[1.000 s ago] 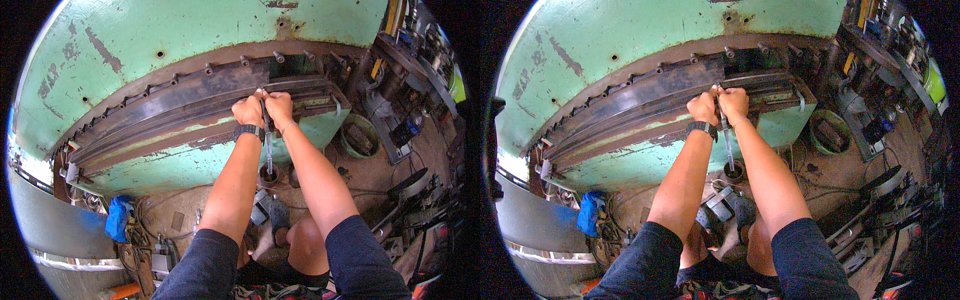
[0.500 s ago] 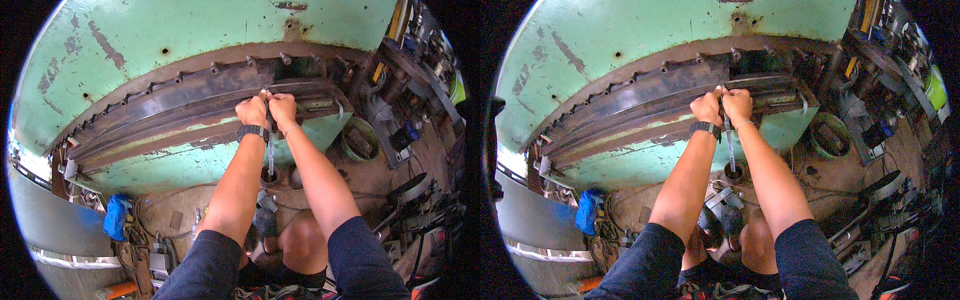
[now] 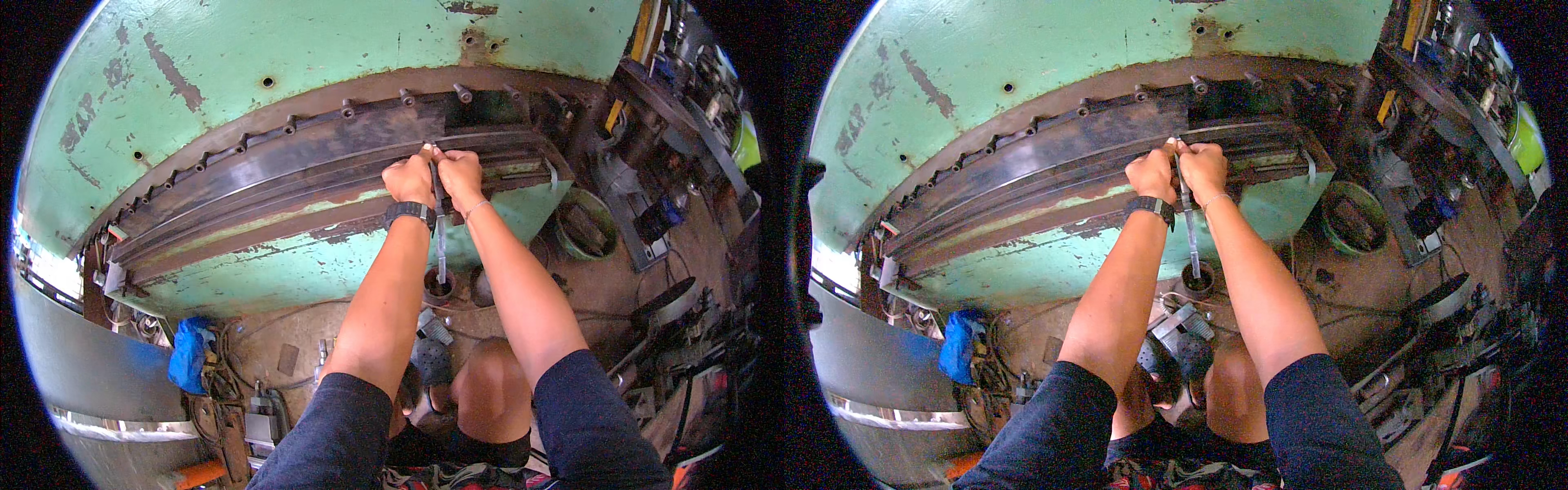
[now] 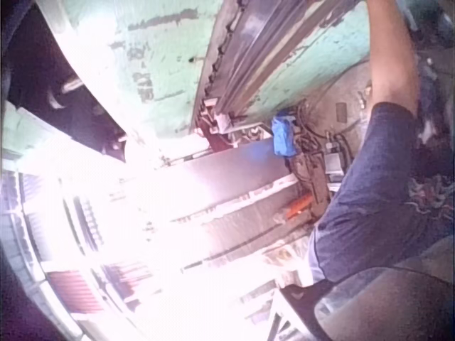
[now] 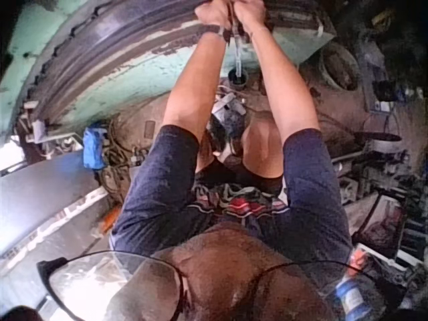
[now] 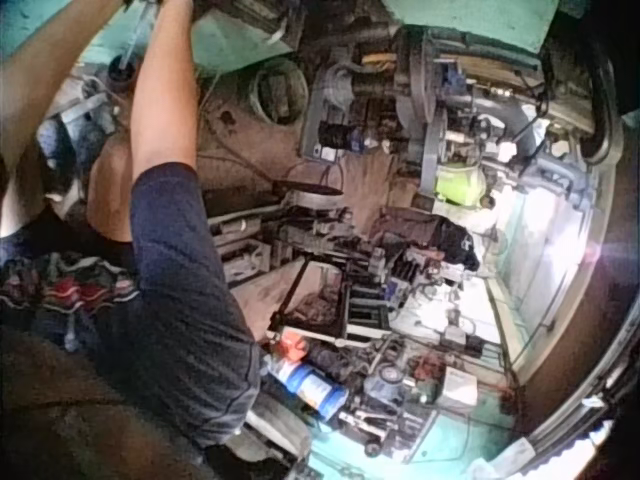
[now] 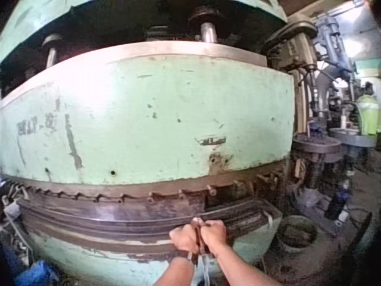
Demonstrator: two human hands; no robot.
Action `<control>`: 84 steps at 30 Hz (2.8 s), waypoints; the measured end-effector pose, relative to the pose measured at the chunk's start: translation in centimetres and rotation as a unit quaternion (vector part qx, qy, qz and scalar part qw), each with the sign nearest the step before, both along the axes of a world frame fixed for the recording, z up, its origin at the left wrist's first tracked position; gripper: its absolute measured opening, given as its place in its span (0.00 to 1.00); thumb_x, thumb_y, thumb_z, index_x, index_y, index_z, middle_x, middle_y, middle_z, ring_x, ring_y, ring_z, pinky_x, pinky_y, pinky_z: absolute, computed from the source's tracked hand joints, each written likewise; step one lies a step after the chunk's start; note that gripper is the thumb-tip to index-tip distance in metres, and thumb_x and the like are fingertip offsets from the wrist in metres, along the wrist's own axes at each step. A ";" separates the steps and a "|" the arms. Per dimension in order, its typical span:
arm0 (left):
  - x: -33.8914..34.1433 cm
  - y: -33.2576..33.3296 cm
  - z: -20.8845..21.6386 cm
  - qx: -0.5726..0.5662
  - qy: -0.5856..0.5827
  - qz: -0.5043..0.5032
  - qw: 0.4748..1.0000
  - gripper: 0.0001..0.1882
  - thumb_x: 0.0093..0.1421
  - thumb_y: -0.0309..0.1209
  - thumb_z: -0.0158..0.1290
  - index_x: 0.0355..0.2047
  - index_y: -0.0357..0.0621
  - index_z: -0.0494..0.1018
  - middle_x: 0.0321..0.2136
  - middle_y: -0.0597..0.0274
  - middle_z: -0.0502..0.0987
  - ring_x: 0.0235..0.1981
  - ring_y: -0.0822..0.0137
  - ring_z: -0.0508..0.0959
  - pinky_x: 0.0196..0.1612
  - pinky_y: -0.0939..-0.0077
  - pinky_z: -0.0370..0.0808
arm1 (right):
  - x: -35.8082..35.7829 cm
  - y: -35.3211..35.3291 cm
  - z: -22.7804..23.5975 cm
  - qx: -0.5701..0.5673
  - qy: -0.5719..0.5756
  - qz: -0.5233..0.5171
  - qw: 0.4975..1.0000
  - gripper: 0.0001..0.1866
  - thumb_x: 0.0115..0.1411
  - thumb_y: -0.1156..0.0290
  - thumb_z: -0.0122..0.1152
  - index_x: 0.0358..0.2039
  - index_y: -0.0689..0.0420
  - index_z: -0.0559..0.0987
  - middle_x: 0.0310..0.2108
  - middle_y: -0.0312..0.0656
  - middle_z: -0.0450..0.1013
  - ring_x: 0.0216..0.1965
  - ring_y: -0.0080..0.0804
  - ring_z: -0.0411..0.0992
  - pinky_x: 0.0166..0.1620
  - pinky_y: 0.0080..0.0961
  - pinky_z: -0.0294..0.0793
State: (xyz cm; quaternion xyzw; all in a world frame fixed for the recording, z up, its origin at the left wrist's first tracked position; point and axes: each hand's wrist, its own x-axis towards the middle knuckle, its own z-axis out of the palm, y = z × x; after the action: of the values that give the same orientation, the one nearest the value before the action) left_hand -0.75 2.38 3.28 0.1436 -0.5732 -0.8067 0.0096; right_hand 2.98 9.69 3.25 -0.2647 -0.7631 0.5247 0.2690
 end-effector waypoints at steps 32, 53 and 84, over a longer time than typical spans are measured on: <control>-0.9 0.1 -0.4 -0.058 -0.057 -0.008 0.997 0.22 0.47 0.37 0.75 0.27 0.26 0.80 0.32 0.44 0.84 0.31 0.58 0.82 0.40 0.61 0.78 | 0.3 -0.4 0.8 0.024 -0.024 -0.026 0.999 0.19 0.59 0.53 0.69 0.29 0.60 0.87 0.34 0.60 0.81 0.39 0.60 0.80 0.43 0.47 0.77; 0.1 0.0 0.9 -0.009 -0.031 0.005 0.999 0.17 0.53 0.31 0.71 0.19 0.37 0.74 0.19 0.60 0.76 0.15 0.67 0.69 0.18 0.63 0.63 | -0.5 0.0 0.8 0.001 -0.052 -0.019 0.998 0.20 0.57 0.51 0.71 0.34 0.57 0.88 0.39 0.57 0.82 0.44 0.58 0.81 0.48 0.45 0.79; 6.1 -1.9 -4.2 -0.094 0.217 -0.105 0.966 0.12 0.65 0.23 0.59 0.47 0.31 0.81 0.38 0.57 0.85 0.38 0.70 0.81 0.45 0.73 0.76 | -0.5 0.5 1.1 -0.131 0.043 0.047 0.989 0.20 0.62 0.62 0.71 0.23 0.68 0.82 0.19 0.47 0.78 0.17 0.33 0.77 0.20 0.34 0.76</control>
State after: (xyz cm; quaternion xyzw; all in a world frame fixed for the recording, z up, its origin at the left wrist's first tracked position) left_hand 5.39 0.50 -0.96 -0.0974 -0.6424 -0.7576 0.0622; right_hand 2.48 10.18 4.37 -0.2390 -0.6872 0.6428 0.2395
